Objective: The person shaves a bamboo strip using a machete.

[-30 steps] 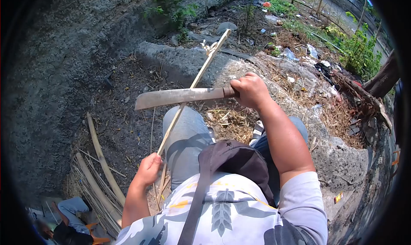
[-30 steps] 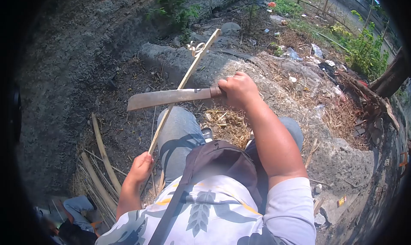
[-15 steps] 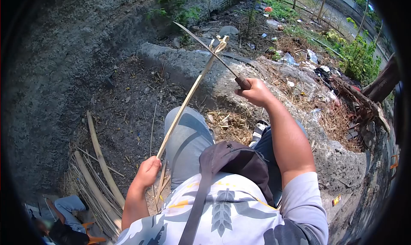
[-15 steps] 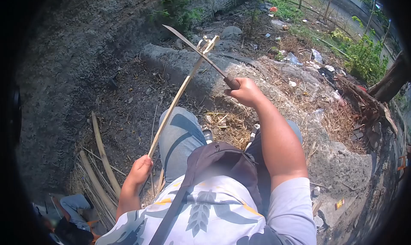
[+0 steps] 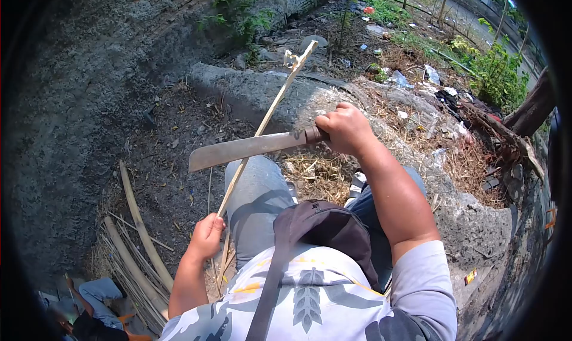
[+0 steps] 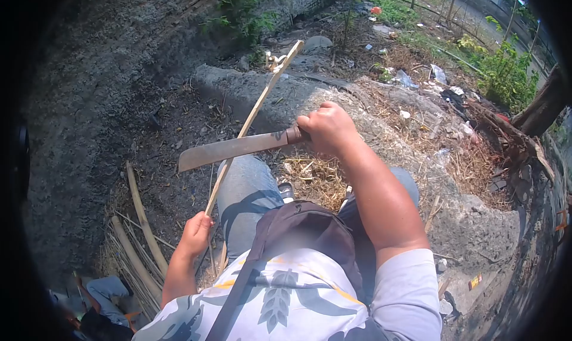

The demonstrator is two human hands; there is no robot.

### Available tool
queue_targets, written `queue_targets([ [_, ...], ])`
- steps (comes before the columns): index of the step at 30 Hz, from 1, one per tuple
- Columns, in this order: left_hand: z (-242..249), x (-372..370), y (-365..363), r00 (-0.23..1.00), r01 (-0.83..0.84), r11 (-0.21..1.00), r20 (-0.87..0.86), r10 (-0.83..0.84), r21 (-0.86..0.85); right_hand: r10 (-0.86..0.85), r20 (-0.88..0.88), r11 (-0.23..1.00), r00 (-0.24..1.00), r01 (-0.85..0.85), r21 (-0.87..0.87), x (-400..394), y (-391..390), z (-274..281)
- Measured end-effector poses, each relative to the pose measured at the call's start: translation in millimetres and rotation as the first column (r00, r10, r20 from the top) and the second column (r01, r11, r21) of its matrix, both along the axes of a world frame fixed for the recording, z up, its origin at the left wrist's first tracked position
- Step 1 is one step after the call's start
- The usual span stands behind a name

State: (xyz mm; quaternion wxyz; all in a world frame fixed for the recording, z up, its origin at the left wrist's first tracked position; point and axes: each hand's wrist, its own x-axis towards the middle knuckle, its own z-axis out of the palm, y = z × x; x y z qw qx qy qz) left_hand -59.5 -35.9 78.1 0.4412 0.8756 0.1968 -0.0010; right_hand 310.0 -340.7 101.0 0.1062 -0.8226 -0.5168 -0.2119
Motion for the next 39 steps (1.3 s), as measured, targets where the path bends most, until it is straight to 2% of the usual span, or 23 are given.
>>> queue_targets([
  [1, 6.4, -5.9, 1.9, 0.999, 0.029, 0.998, 0.021, -0.03, 0.054, -0.005, 0.022, 0.997, 1.0, 0.003, 0.077, 10.2, -3.6, -1.4],
  [2, 13.1, -12.4, 5.4, 0.997, 0.061, 0.992, 0.039, -0.065, 0.108, -0.109, -0.036, 0.988, 0.993, 0.112, 0.104, 20.1, -10.3, -2.3],
  [3, 20.0, -20.1, 11.5, 0.998, 0.057, 0.991, 0.008, -0.058, 0.125, -0.292, -0.201, 0.94, 0.935, 0.319, 0.119, 24.9, -13.9, 0.2],
  [4, 22.8, -21.8, 14.4, 0.998, 0.057, 0.986, -0.01, -0.056, 0.155, -0.451, -0.354, 0.853, 0.82, 0.512, 0.1, 29.0, -17.8, 2.8],
  [5, 25.9, -22.1, 16.1, 0.999, 0.053, 0.981, -0.022, -0.05, 0.186, -0.474, -0.407, 0.841, 0.781, 0.539, 0.055, 33.9, -22.6, -1.1],
  [7, 38.2, -20.7, 11.9, 0.998, 0.035, 0.979, -0.063, -0.023, 0.2, -0.508, -0.506, 0.822, 0.697, 0.567, -0.043, 35.8, -24.6, -6.8],
  [10, 24.2, -21.9, 20.8, 0.996, 0.059, 0.968, -0.074, -0.042, 0.242, -0.508, -0.537, 0.84, 0.673, 0.525, -0.136, 24.4, -26.8, 0.3],
  [11, 19.4, -24.1, 20.0, 0.996, 0.054, 0.974, -0.082, -0.037, 0.219, -0.488, -0.595, 0.849, 0.639, 0.504, -0.156, 25.4, -27.1, -3.5],
  [14, -1.0, -33.2, 19.7, 0.996, 0.049, 0.98, -0.084, -0.033, 0.192, -0.392, -0.794, 0.91, 0.464, 0.325, -0.26, 28.5, -29.8, -1.4],
  [18, -1.2, -33.6, 22.8, 0.997, 0.019, 0.987, -0.073, -0.008, 0.157, -0.423, -0.653, 0.899, 0.628, 0.38, -0.217, 16.4, -26.3, 6.3],
  [22, 8.9, -25.6, 22.1, 0.995, 0.003, 0.985, -0.098, 0.014, 0.17, -0.327, -0.482, 0.943, 0.813, 0.248, -0.222, -0.3, -14.0, 7.5],
  [26, 11.6, -16.1, 18.6, 0.999, 0.042, 0.973, -0.016, -0.039, 0.226, -0.032, -0.249, 0.997, 0.968, 0.012, -0.081, -16.8, 3.4, -2.5],
  [27, 14.0, -12.7, 18.0, 0.998, 0.051, 0.968, 0.013, -0.056, 0.245, 0.002, -0.225, 0.996, 0.974, -0.021, -0.082, -19.0, 6.9, -3.1],
  [30, 27.2, -22.5, 31.4, 0.998, 0.062, 0.956, 0.004, -0.066, 0.286, -0.049, -0.126, 0.998, 0.991, 0.054, 0.034, -6.7, -1.4, 1.0],
  [31, 36.7, -28.8, 34.7, 0.998, 0.055, 0.954, -0.034, -0.047, 0.296, -0.151, -0.163, 0.984, 0.975, 0.165, 0.073, 6.5, -6.5, -2.3],
  [32, 46.3, -35.1, 35.2, 0.999, 0.044, 0.949, -0.04, -0.034, 0.312, -0.309, -0.313, 0.94, 0.898, 0.339, 0.045, 19.9, -17.1, -4.3],
  [34, 55.9, -35.0, 28.0, 0.997, 0.073, 0.924, -0.009, -0.075, 0.376, -0.419, -0.553, 0.846, 0.72, 0.531, 0.05, 30.0, -27.7, -0.9],
  [37, 66.7, -29.7, 24.7, 0.996, 0.041, 0.947, -0.084, -0.015, 0.319, -0.479, -0.497, 0.84, 0.724, 0.542, -0.02, 24.7, -34.6, -0.1],
  [39, 51.7, -34.0, 33.5, 0.996, 0.053, 0.957, -0.083, -0.031, 0.286, -0.489, -0.497, 0.839, 0.717, 0.542, -0.045, 21.0, -32.1, 2.6],
])
